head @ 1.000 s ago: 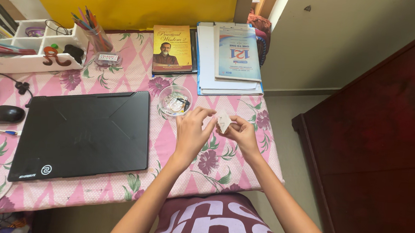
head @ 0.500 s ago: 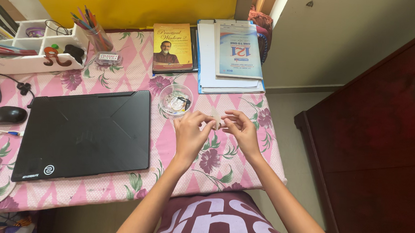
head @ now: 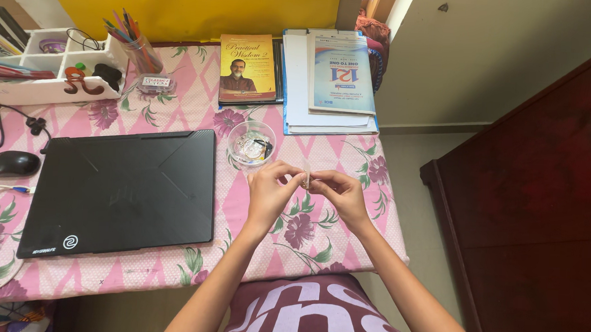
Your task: The person organizes small jewelry items on a desk, placing them into a clear plastic container and a small plastic cup. They then move the containers to a shelf and retrieve a book from a backpack, briefly opening it before closing it.
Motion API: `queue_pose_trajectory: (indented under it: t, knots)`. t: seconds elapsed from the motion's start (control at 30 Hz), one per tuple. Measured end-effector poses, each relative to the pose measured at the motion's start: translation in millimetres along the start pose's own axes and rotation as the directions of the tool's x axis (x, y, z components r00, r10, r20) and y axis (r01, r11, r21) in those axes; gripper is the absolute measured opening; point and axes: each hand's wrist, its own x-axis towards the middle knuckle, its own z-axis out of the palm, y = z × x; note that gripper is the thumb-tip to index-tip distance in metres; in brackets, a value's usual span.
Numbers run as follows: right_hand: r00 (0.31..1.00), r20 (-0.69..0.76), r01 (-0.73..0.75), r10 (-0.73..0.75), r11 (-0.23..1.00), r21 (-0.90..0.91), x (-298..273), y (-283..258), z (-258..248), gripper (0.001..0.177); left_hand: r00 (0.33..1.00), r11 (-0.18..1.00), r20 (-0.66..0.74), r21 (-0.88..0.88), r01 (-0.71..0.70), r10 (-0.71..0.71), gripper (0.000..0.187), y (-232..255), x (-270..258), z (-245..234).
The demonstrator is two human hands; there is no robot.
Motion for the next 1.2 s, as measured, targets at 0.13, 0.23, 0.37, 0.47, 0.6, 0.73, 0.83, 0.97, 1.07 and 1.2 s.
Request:
queue_pose_trajectory:
  t: [0.13,0.23,0.37,0.47,0.6,0.73,0.83,0.97,1.07,1.2]
  knots:
    - [0.999,0.043,0.024,-0.024,1.000,-0.001,5,-6,3,0.020,0.996,0.994,0.072,-0.093,0.060,-0.054,0.016,-10,4,-3]
    - [0.996,0.042,0.087,-0.082,0.987,-0.139,8,-19,11,0.019,0.994,0.998,0.107,-0.042,0.042,-0.037,0.018,-14,9,-6]
    - [0.987,-0.099,0.061,-0.127,0.862,-0.503,8,-40,29,0.018,1.000,0.995,0.027,-0.094,0.017,-0.014,0.023,-9,8,-6]
    - [0.974,-0.121,0.076,-0.192,0.780,-0.622,12,-52,38,0.019,0.995,0.988,-0.042,-0.129,0.082,-0.088,0.025,-4,0,-2]
    - [0.971,-0.072,0.117,-0.229,0.713,-0.691,12,-56,45,0.020,0.978,0.967,-0.017,-0.149,0.205,-0.210,0.024,-13,-8,5]
    - [0.975,-0.164,0.025,-0.153,0.800,-0.600,12,-52,44,0.016,0.942,0.892,-0.005,-0.326,0.315,-0.334,0.029,-36,-7,10]
    - [0.932,-0.304,-0.018,-0.196,0.815,-0.579,19,-48,32,0.016,0.933,0.773,0.025,-0.552,0.312,-0.358,0.033,-55,-9,11]
    - [0.966,-0.254,-0.080,-0.042,0.888,-0.452,31,-39,16,0.023,0.895,0.653,0.169,-0.629,0.421,-0.414,0.033,-73,-9,6]
    - [0.980,-0.157,-0.162,0.122,0.948,-0.274,33,-30,12,0.029,0.867,0.602,0.222,-0.642,0.474,-0.446,0.031,-79,-11,5]
    - [0.972,-0.104,-0.226,0.210,0.958,-0.176,33,-22,14,0.032,0.857,0.597,0.220,-0.637,0.489,-0.467,0.031,-82,-16,3]
